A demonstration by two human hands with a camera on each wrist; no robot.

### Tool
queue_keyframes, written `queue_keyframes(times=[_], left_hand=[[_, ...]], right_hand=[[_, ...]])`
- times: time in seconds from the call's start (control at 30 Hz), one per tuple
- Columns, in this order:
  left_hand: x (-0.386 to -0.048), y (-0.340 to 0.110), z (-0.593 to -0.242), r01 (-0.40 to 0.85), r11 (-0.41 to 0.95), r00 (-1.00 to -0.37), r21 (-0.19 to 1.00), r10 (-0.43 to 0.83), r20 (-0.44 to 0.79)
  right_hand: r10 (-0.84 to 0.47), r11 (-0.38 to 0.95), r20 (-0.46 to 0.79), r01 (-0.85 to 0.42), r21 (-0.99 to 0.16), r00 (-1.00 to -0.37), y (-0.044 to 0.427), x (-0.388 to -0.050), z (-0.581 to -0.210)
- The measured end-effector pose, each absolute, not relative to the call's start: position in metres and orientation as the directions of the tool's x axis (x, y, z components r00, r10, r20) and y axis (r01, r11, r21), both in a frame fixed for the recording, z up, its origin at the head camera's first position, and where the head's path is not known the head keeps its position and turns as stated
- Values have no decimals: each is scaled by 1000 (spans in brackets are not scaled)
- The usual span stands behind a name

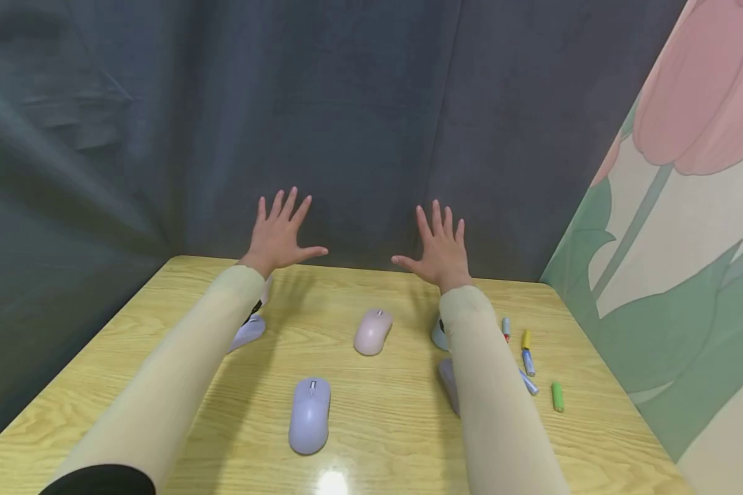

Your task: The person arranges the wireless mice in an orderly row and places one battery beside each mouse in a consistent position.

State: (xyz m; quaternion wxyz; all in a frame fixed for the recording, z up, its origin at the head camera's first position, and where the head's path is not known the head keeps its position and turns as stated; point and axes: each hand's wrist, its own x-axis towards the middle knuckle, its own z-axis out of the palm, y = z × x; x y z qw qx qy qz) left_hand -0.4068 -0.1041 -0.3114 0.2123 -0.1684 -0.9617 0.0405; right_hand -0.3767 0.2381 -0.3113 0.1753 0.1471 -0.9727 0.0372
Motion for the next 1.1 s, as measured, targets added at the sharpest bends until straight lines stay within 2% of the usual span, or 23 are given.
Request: queue_keyframes(times=[0.77,1.1], left_hand=[[-407,-110,-313,309,940,-867,-145,342,363],[-406,-125,-315,338,936,-880,-96,351,321]], right_hand=[[-275,953,337,-301,-28,-901,243,-377,-315],[-274,954,321,-299,-33,-907,233,-375,-311]])
